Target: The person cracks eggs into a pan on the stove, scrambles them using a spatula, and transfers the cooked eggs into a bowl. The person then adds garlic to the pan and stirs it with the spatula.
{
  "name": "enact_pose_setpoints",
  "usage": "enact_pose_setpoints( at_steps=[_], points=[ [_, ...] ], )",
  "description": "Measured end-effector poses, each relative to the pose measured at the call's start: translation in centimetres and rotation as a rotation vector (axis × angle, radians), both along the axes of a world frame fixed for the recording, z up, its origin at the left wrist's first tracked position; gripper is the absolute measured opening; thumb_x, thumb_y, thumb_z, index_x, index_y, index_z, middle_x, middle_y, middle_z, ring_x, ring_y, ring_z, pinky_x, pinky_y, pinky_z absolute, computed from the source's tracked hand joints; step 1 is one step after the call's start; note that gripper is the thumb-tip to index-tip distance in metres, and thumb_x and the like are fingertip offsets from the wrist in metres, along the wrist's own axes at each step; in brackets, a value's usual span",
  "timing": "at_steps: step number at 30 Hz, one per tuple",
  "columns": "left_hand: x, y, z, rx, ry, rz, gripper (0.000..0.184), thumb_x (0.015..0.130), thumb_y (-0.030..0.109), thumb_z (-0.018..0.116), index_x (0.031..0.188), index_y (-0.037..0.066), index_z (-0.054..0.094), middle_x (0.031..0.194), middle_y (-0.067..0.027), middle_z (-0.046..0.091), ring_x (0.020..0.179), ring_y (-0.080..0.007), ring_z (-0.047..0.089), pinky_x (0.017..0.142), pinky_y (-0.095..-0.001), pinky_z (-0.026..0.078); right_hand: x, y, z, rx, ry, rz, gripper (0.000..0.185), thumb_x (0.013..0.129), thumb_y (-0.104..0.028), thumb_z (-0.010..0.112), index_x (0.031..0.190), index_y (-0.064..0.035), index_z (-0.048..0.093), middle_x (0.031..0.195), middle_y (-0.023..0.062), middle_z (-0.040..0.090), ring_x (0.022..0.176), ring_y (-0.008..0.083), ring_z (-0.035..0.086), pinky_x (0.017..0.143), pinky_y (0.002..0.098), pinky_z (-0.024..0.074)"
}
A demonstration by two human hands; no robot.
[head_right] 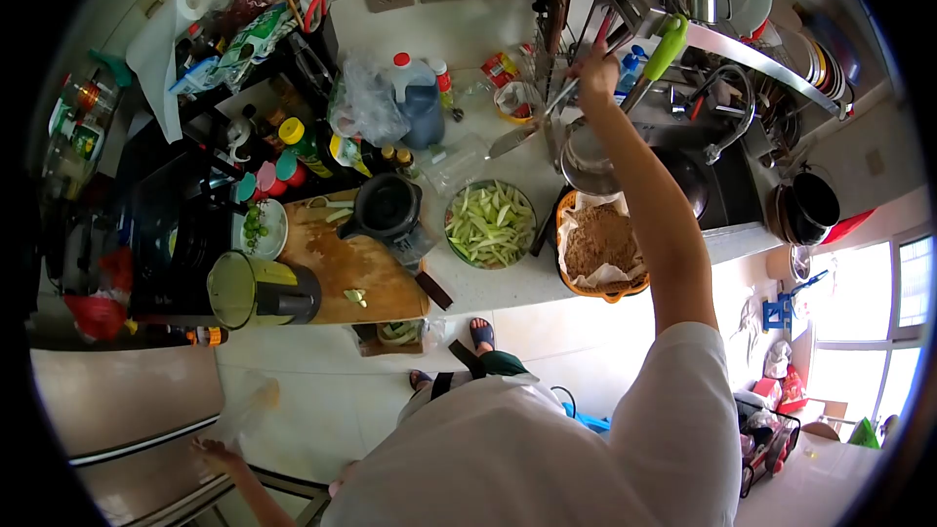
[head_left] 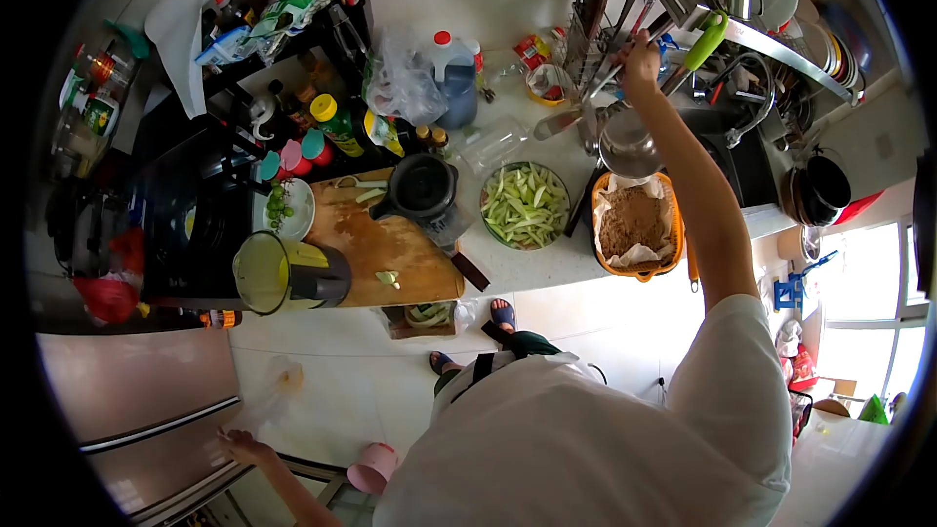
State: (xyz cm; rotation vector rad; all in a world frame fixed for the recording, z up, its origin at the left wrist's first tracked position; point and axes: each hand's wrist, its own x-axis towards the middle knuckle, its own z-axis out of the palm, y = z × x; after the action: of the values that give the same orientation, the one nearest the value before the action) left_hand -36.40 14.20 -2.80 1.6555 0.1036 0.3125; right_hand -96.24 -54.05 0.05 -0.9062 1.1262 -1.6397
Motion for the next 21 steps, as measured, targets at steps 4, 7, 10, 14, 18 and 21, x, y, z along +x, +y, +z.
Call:
enact_pose_setpoints(
  at_steps=[4,7,10,14,18,21],
  points=[
    [1.1,0.9,-0.4,-0.04,0.075,-0.048,0.043,0.099,0.033,0.042,0.124,0.001,0.053,0.065,0.0021,0.031,0.053,-0.0085,0.023,0.049,-0.0247,0.024,-0.9,0.4,0.7,0.006,-0.017,-0.047,0.028,0.097,-0.031,0.047,0.086,-0.0054,0.043,0.056,0.0025,0.042,0.041,0.0165,0.042,0.038,0.032,0.0358],
    [2.6,3.6,-2.7,-0.015,0.079,-0.066,0.038,0.099,0.028,0.039,0.125,0.003,0.053,0.068,0.0013,0.033,0.058,-0.0105,0.026,0.053,-0.0271,0.028,1.0,5.3,-1.6,0.179,-0.243,0.096,0.027,0.092,-0.024,0.058,0.074,-0.01,0.045,0.052,-0.0005,0.037,0.04,0.0132,0.038,0.038,0.0307,0.0309],
    [3.8,5.6,-3.8,-0.167,0.144,-0.191,0.034,0.096,0.024,0.039,0.121,0.007,0.055,0.07,0.003,0.035,0.06,-0.0119,0.032,0.056,-0.0279,0.032,3.5,11.2,-2.9,0.496,-0.52,0.505,0.038,0.088,-0.026,0.065,0.062,-0.0141,0.04,0.051,-0.001,0.036,0.042,0.0112,0.032,0.042,0.0287,0.0309],
    [5.6,2.6,-1.1,-0.3,0.169,-0.116,0.036,0.094,0.03,0.052,0.121,0.007,0.056,0.064,0.0057,0.033,0.051,-0.0044,0.026,0.045,-0.0203,0.022,15.4,20.8,8.6,0.054,0.458,0.627,0.035,0.09,-0.035,0.062,0.077,-0.0034,0.059,0.058,0.0023,0.05,0.057,0.018,0.052,0.06,0.0327,0.0442],
    [8.8,1.0,0.9,-0.324,0.146,-0.233,0.039,0.094,0.034,0.054,0.117,0.002,0.055,0.061,0.0064,0.031,0.049,-0.0032,0.024,0.044,-0.0206,0.019,24.4,26.2,17.3,-0.649,1.363,0.532,0.028,0.081,-0.024,0.073,0.078,0.0028,0.066,0.06,0.0091,0.058,0.049,0.0169,0.051,0.049,0.0303,0.0395],
    [13.1,1.1,2.2,-0.331,0.268,-0.395,0.042,0.094,0.035,0.055,0.116,0.0,0.053,0.061,0.0062,0.031,0.049,-0.0032,0.024,0.044,-0.0201,0.019,32.9,29.1,21.4,-0.614,1.102,0.636,0.022,0.078,-0.018,0.076,0.084,0.0008,0.067,0.06,0.0052,0.061,0.054,0.0108,0.055,0.051,0.026,0.0429]
  ],
)
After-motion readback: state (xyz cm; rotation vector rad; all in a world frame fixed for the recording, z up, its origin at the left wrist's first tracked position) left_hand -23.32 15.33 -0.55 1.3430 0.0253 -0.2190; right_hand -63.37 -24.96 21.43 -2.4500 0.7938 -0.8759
